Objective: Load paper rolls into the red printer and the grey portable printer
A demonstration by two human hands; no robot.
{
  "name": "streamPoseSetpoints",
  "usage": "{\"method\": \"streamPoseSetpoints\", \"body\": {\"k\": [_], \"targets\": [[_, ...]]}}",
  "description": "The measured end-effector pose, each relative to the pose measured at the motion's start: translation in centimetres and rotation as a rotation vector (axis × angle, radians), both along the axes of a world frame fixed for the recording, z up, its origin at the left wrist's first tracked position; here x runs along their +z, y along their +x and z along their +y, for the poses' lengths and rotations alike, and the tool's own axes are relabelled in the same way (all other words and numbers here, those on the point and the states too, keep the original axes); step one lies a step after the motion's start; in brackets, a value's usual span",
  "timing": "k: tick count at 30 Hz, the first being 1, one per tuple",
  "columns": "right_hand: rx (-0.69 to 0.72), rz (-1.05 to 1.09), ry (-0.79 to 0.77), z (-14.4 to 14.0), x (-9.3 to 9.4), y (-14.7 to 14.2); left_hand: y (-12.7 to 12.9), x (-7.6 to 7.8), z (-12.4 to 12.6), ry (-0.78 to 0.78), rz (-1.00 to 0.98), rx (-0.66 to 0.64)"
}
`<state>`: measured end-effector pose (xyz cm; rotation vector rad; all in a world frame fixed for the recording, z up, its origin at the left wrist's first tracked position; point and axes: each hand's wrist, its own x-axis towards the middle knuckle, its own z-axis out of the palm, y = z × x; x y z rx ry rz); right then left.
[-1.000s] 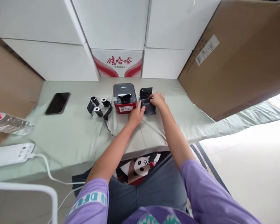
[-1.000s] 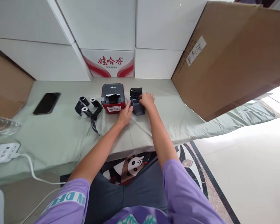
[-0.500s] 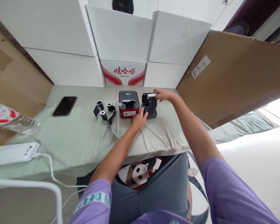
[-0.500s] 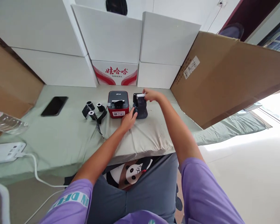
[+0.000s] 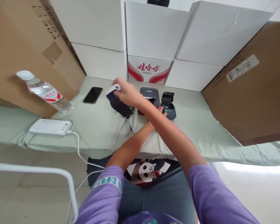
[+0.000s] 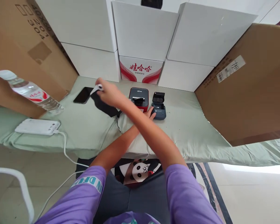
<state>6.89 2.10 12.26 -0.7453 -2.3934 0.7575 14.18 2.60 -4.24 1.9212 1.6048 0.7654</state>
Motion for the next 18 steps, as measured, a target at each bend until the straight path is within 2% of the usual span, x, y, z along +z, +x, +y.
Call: {"method": "streamPoseSetpoints", "body": {"k": [4, 6, 8, 11, 12, 14, 16, 18], "targets": [[0.122, -0.437, 0.101, -2.4, -4.5, -6.5, 0.0, 0.0, -0.1, 0.003, -0.013, -0.025], [0.168, -0.59, 0.126, -3.4, -6.7, -8.1, 0.0, -0.1, -0.3, 0.03, -0.025, -0.034], [0.212, -0.671, 0.117, -3.7, -8.0, -8.6, 0.0, -0.1, -0.4, 0.041, -0.028, -0.038], [0.192, -0.587, 0.067, -2.5, -7.4, -7.3, 0.0, -0.1, -0.4, 0.02, -0.025, -0.035], [0.137, -0.511, 0.066, -1.7, -6.6, -6.5, 0.1, 0.0, -0.3, 0.009, -0.022, -0.035], [-0.061, -0.425, 0.098, 0.2, -5.1, -4.9, 0.2, 0.0, 0.0, -0.002, -0.016, -0.041], [-0.242, -0.501, 0.115, 1.9, -4.2, -3.5, 0.2, -0.1, 0.3, 0.002, -0.014, -0.053], [-0.265, -0.644, 0.092, 2.9, -4.5, -2.8, 0.1, -0.2, 0.4, 0.015, -0.015, -0.053]]}}
